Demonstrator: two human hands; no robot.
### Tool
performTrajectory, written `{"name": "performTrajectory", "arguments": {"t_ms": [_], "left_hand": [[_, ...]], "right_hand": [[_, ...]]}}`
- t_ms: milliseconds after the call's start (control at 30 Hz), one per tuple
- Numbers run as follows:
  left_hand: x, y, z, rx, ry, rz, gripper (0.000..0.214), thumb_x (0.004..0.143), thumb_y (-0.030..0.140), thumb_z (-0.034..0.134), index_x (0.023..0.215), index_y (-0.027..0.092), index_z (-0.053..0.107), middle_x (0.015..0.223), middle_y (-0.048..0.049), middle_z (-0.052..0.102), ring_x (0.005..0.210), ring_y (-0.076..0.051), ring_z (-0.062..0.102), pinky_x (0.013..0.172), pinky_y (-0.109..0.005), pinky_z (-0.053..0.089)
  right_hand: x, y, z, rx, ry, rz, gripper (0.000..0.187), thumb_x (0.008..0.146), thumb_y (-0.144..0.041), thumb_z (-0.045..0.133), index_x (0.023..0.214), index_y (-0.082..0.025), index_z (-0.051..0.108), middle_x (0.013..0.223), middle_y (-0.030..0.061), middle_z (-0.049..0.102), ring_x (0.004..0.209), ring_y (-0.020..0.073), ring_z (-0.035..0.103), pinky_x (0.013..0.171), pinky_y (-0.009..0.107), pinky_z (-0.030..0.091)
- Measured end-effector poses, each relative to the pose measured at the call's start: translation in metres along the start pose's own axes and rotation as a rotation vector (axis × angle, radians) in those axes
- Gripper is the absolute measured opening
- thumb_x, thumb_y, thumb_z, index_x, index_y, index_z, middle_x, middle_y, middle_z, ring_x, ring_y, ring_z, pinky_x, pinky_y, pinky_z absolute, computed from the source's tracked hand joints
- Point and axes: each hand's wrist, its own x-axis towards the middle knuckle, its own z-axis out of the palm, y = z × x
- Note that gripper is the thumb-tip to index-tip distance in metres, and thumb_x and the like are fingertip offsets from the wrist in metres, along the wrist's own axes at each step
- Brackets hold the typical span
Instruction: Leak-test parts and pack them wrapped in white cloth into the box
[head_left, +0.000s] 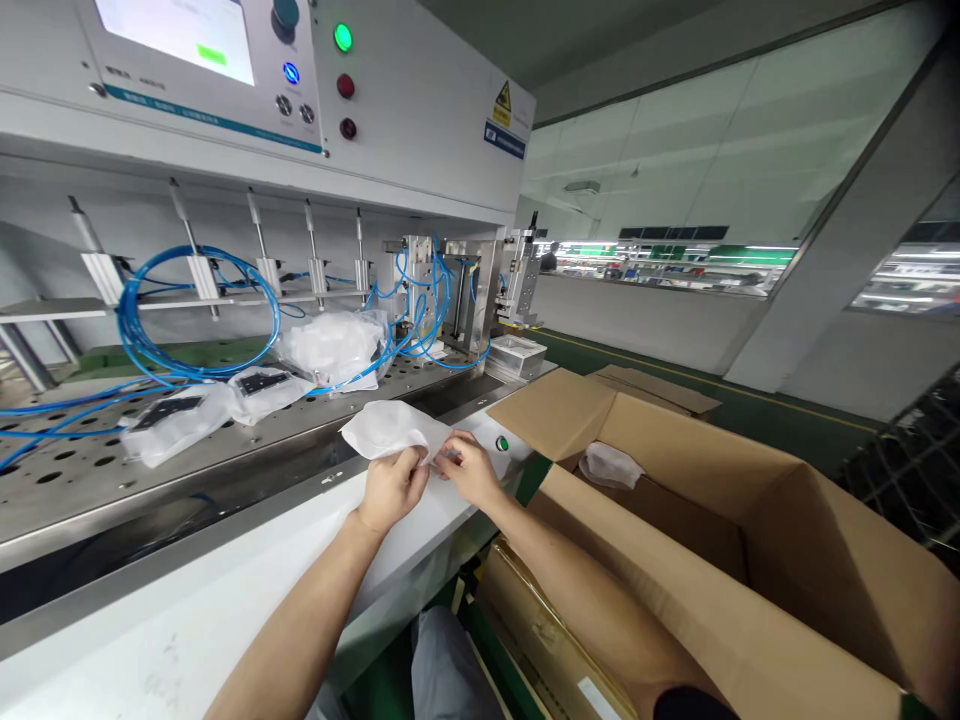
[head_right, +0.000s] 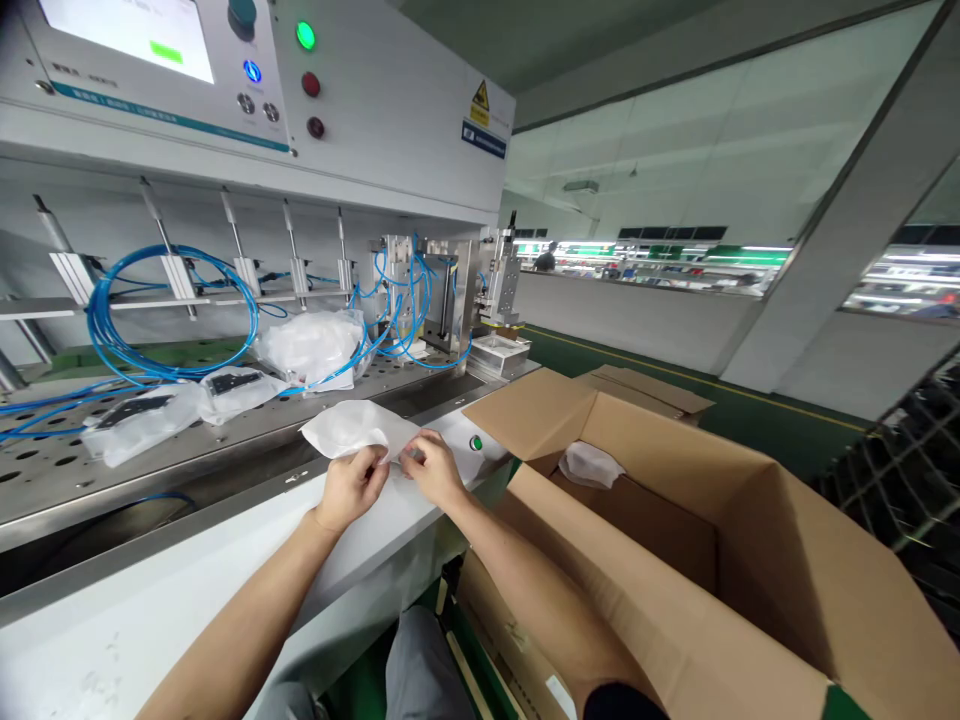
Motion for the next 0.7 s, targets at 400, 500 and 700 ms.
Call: {"name": "performTrajectory", "arguments": {"t_ms": [400,500,700], "left_hand": [[0.001,0.013,-0.002,-0.325,-0.013,0.001,0.024,0.093,0.044,0.064,0.086,0.022,0.064,0.077,-0.0035,0.069,0.063,-0.016,0.060,0.063,-0.028,0.044],[0.002,0.009,-0.003,-0.485,0.113,-0.176,0.032,0.093,0.047,0.062,0.074,0.021,0.059,0.067,-0.0009,0.060,0.060,-0.014,0.052,0.061,-0.028,0.041],[0.013,-0.007,0.006,-0.647,0.265,-0.484,0.041,0.096,0.056,0.058,0.111,0.018,0.062,0.093,-0.0071,0.070,0.080,-0.018,0.065,0.065,-0.027,0.051]], "right_hand": [[0.004,-0.004,0.024,0.504,0.141,0.066,0.025,0.067,-0.029,0.070,0.091,-0.023,0.066,0.094,0.0041,0.076,0.091,0.0244,0.071,0.074,0.033,0.059],[0.004,-0.007,0.024,0.722,0.158,0.158,0.040,0.062,-0.033,0.079,0.100,-0.025,0.068,0.100,0.0061,0.079,0.099,0.0293,0.073,0.078,0.039,0.062],[0.000,-0.008,0.017,0.908,0.045,0.261,0.041,0.071,-0.043,0.081,0.109,-0.031,0.070,0.108,0.0029,0.080,0.120,0.0298,0.070,0.086,0.043,0.066]]}}
